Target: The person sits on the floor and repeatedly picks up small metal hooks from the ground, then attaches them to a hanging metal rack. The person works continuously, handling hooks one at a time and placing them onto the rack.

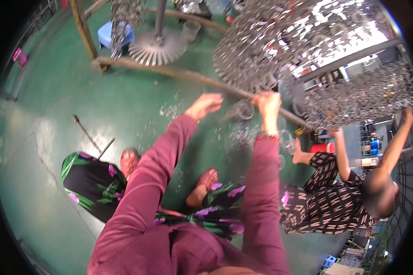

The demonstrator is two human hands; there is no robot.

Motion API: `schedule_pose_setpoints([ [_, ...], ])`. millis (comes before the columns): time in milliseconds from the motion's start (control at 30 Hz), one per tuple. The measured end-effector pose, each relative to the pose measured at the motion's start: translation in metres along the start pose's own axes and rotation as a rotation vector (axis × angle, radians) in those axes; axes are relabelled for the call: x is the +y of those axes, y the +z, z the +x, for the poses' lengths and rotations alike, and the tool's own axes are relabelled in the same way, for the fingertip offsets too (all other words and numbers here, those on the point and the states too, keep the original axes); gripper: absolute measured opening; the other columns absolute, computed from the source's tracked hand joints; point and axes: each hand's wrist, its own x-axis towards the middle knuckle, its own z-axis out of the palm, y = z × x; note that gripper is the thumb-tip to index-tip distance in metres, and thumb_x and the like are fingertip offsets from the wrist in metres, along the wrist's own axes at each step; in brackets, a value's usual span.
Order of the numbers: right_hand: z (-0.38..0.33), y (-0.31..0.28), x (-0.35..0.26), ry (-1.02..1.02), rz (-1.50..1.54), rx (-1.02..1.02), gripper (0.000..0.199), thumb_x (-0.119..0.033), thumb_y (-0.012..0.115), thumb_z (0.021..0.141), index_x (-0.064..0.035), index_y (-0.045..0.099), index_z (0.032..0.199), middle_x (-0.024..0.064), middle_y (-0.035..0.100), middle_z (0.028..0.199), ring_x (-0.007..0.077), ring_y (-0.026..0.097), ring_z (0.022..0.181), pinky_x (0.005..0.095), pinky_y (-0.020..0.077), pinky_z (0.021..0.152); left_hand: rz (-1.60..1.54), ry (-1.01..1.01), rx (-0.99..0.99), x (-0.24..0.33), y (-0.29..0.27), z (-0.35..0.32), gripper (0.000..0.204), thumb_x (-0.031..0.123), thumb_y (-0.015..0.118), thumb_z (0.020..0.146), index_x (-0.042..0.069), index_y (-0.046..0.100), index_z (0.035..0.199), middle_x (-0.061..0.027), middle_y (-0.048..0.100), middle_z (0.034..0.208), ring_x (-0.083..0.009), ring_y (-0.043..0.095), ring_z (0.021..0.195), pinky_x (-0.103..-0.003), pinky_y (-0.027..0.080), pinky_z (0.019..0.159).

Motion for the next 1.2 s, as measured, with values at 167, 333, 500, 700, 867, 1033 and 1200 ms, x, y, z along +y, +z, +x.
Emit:
schedule_pose_setpoints([
  [167, 0.016, 0.006, -0.005, 0.114, 0.249, 0.006, 0.007, 0.003, 0.068, 0.070, 0.0094, 0.065, 0.071, 0.0122, 0.066, 0.065, 0.0167, 0.066, 0.058, 0.0241, 0.0521, 0.051, -0.226, -0.091, -0.070, 0.029, 0.019, 0.029, 0.047, -0.009, 0.058, 0.079, -0.012, 0.043, 0.124, -0.0185, 0.055, 0.120, -0.0280, 0.053, 0.115, -0.037, 0.044, 0.100],
  [333, 0.033, 0.006, 0.002, 0.141, 0.204, -0.040, 0.014, 0.000, 0.071, 0.067, 0.0101, 0.062, 0.064, 0.0151, 0.064, 0.061, 0.0172, 0.065, 0.055, 0.0285, 0.0510, 0.052, -0.266, -0.169, -0.057, 0.034, 0.037, 0.046, 0.027, -0.006, 0.060, 0.079, -0.011, 0.055, 0.105, -0.0202, 0.060, 0.110, -0.0310, 0.060, 0.104, -0.038, 0.048, 0.096],
  [500, 0.036, 0.007, 0.004, 0.195, 0.280, -0.087, 0.014, 0.001, 0.071, 0.067, 0.0092, 0.060, 0.064, 0.0158, 0.064, 0.064, 0.0195, 0.066, 0.059, 0.0296, 0.0540, 0.055, -0.079, -0.234, 0.011, 0.040, 0.043, 0.044, 0.017, 0.004, 0.063, 0.082, -0.003, 0.063, 0.098, -0.0151, 0.066, 0.101, -0.0247, 0.064, 0.097, -0.033, 0.051, 0.087],
  [700, 0.038, 0.014, 0.004, 0.165, 0.277, -0.121, 0.018, 0.007, 0.072, 0.066, 0.0114, 0.055, 0.062, 0.0153, 0.062, 0.067, 0.0212, 0.065, 0.059, 0.0299, 0.0578, 0.053, 0.038, -0.218, 0.035, 0.043, 0.045, 0.044, 0.021, 0.009, 0.065, 0.084, -0.001, 0.062, 0.102, -0.0117, 0.066, 0.101, -0.0185, 0.065, 0.090, -0.028, 0.052, 0.082],
  [867, 0.042, 0.015, 0.014, 0.156, 0.172, -0.160, 0.015, -0.009, 0.073, 0.064, 0.0050, 0.067, 0.064, 0.0140, 0.066, 0.060, 0.0189, 0.067, 0.059, 0.0310, 0.0517, 0.062, 0.057, -0.164, 0.038, 0.038, 0.048, 0.041, 0.023, 0.008, 0.065, 0.084, -0.003, 0.061, 0.103, -0.0125, 0.066, 0.100, -0.0189, 0.064, 0.091, -0.029, 0.052, 0.084],
  [1033, 0.039, 0.011, 0.005, 0.197, 0.235, -0.197, 0.015, -0.005, 0.072, 0.064, 0.0083, 0.065, 0.063, 0.0140, 0.065, 0.058, 0.0176, 0.065, 0.054, 0.0300, 0.0504, 0.054, 0.057, -0.180, 0.031, 0.037, 0.055, 0.036, 0.022, 0.007, 0.063, 0.084, -0.006, 0.061, 0.102, -0.0135, 0.065, 0.100, -0.0191, 0.063, 0.090, -0.028, 0.052, 0.083],
  [1200, 0.033, 0.006, -0.009, 0.228, 0.267, -0.214, 0.016, 0.007, 0.071, 0.064, 0.0173, 0.061, 0.070, 0.0168, 0.065, 0.069, 0.0202, 0.065, 0.056, 0.0271, 0.0570, 0.051, 0.049, -0.192, 0.048, 0.037, 0.057, 0.035, 0.021, 0.005, 0.060, 0.085, -0.006, 0.060, 0.103, -0.0139, 0.065, 0.099, -0.0209, 0.064, 0.089, -0.029, 0.053, 0.083],
])
